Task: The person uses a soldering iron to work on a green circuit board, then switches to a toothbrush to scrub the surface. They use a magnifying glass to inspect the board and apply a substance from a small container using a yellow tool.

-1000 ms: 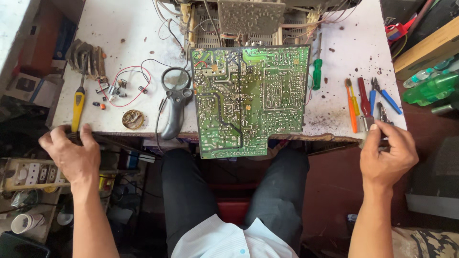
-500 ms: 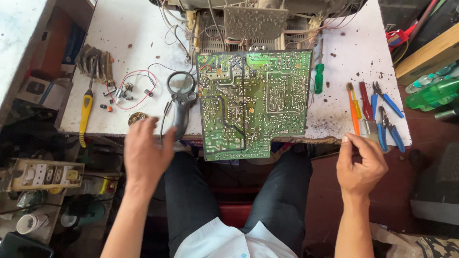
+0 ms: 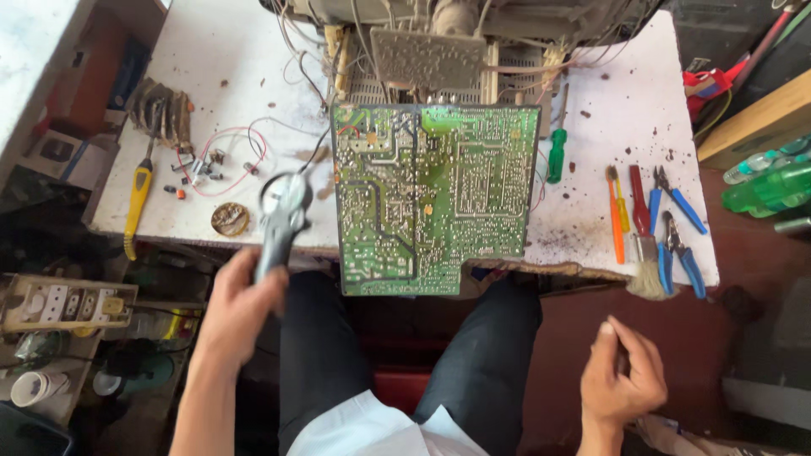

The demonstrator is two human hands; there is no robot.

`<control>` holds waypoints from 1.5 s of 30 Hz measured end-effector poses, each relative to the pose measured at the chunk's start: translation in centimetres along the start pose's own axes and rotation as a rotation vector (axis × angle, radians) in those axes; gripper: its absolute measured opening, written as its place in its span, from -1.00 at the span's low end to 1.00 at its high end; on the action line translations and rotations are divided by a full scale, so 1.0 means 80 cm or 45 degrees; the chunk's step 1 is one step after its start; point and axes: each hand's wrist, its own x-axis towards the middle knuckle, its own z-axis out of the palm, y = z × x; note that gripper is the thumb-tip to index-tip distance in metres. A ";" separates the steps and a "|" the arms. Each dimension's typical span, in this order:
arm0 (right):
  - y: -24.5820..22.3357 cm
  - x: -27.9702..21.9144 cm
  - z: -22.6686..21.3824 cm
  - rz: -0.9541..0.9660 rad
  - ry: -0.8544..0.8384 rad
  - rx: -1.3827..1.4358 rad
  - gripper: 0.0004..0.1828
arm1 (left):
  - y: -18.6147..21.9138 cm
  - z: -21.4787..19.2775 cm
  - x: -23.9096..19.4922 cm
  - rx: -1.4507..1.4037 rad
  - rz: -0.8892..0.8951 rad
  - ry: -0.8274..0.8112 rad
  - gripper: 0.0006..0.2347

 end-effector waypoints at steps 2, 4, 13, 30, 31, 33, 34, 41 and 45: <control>0.009 -0.005 0.001 0.155 0.032 0.008 -0.95 | -0.005 0.016 -0.042 -0.389 -0.079 -0.149 -0.76; 0.013 -0.006 -0.001 0.170 0.032 -0.048 -0.94 | -0.009 0.051 -0.069 -0.364 -0.280 -0.224 -0.66; -0.008 0.010 0.012 0.011 -0.049 -0.014 -0.89 | 0.049 0.237 -0.034 0.218 0.150 -0.386 -0.71; 0.029 -0.023 -0.006 0.134 -0.129 -0.026 -0.87 | 0.051 0.248 -0.018 0.039 0.481 -0.299 -0.77; 0.027 -0.022 -0.004 0.147 -0.132 0.016 -0.87 | 0.051 0.248 -0.018 0.028 0.478 -0.301 -0.77; 0.024 -0.021 -0.001 0.127 -0.145 -0.026 -0.86 | 0.052 0.248 -0.019 0.008 0.474 -0.304 -0.78; 0.023 -0.020 0.001 0.117 -0.151 -0.046 -0.86 | 0.052 0.247 -0.019 0.008 0.480 -0.306 -0.78; 0.029 -0.025 0.001 0.135 -0.184 -0.095 -0.86 | 0.052 0.246 -0.019 -0.017 0.461 -0.321 -0.77; 0.030 -0.027 0.002 0.148 -0.184 -0.087 -0.86 | 0.052 0.246 -0.019 -0.037 0.445 -0.326 -0.77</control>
